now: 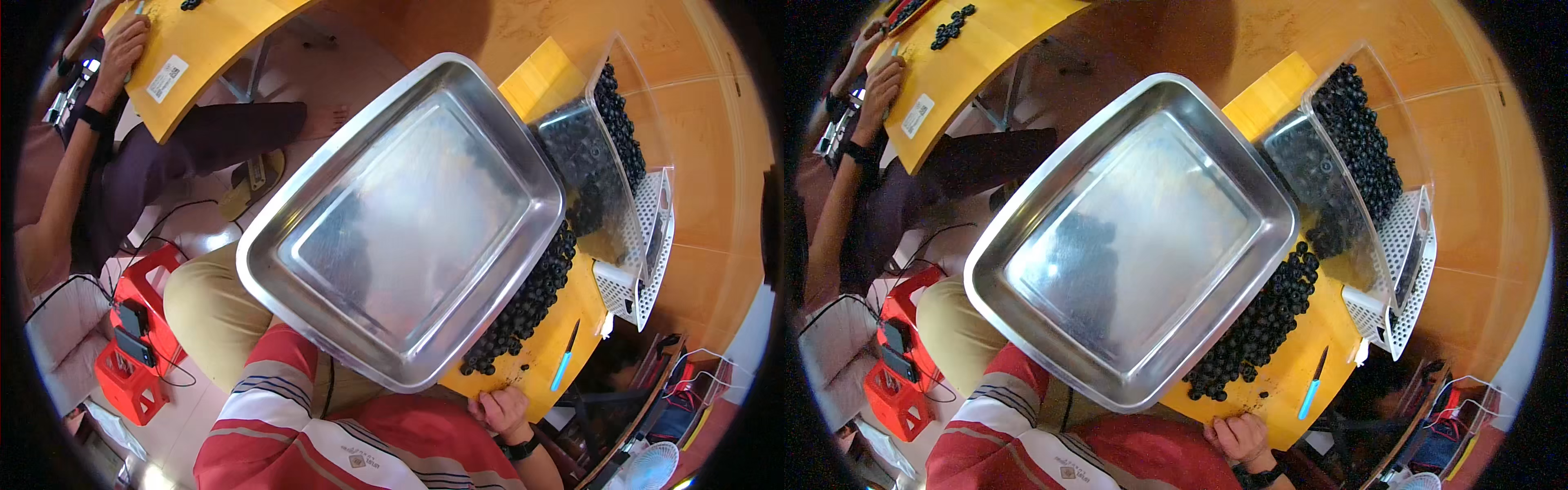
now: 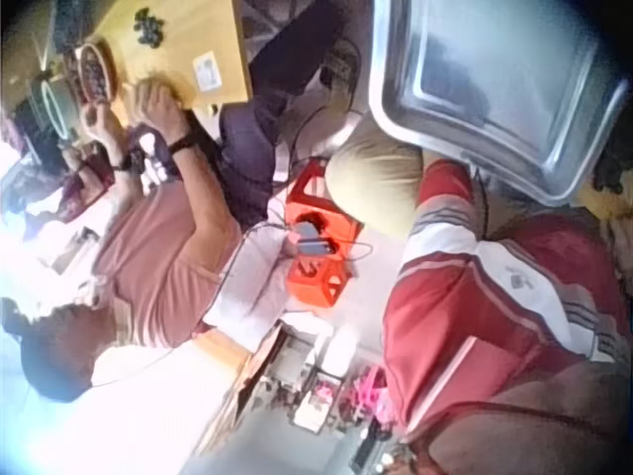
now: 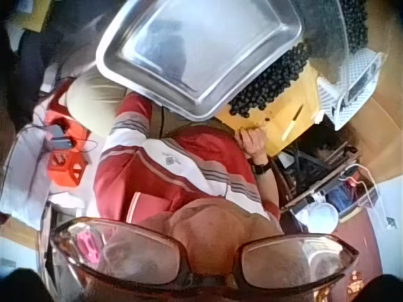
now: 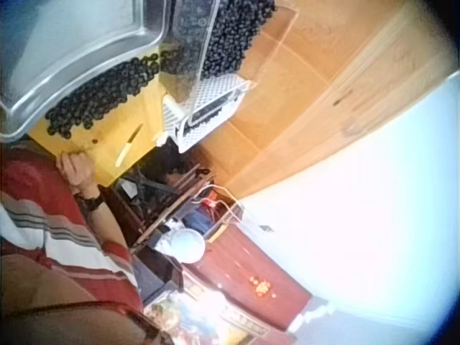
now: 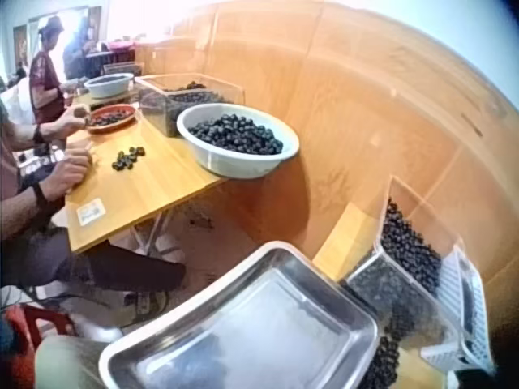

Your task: Manually sorting and inspecting black olives or similar small produce using a small knife.

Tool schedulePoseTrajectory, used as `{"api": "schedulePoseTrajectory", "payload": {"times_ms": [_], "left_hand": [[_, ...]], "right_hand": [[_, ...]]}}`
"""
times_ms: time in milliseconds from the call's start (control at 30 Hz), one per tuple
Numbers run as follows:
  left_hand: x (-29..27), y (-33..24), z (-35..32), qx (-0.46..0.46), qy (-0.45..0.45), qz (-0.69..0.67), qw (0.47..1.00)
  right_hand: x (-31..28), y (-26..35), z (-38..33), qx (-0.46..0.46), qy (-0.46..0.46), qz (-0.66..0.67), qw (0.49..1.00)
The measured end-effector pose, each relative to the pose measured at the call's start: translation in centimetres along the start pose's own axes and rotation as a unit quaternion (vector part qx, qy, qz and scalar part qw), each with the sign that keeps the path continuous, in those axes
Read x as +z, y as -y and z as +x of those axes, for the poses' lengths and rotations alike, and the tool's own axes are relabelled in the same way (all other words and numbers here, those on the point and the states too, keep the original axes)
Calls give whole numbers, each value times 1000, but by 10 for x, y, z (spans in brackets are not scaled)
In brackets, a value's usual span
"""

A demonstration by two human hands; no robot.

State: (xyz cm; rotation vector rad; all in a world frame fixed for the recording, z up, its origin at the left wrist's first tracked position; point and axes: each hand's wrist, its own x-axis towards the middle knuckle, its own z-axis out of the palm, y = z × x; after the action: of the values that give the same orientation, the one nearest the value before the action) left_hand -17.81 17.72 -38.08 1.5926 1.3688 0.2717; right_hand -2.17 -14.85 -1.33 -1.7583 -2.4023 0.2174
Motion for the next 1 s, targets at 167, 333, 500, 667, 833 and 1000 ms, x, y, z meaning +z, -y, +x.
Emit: {"api": "schedulePoseTrajectory", "payload": {"times_ms": [167,333,500,667,833,1000], "left_hand": [[15,-10,13,25,14,-26,999],[15,-24,30,55,11,-45,997],[10,-28,43,80,8,-53,995],[17,-25,39,100,27,-60,993],[21,-14,33,112,39,-57,991],[23,-8,31,131,49,-56,989]], "right_hand": [[1,-3,-2,1,11,11,1000],[1,-4,-4,0,6,9,1000],[6,-7,-11,-3,18,9,1000],[7,-6,-13,1,11,-2,1000],[6,-7,-15,1,28,-17,999],[4,-7,-22,4,43,-7,999]]}}
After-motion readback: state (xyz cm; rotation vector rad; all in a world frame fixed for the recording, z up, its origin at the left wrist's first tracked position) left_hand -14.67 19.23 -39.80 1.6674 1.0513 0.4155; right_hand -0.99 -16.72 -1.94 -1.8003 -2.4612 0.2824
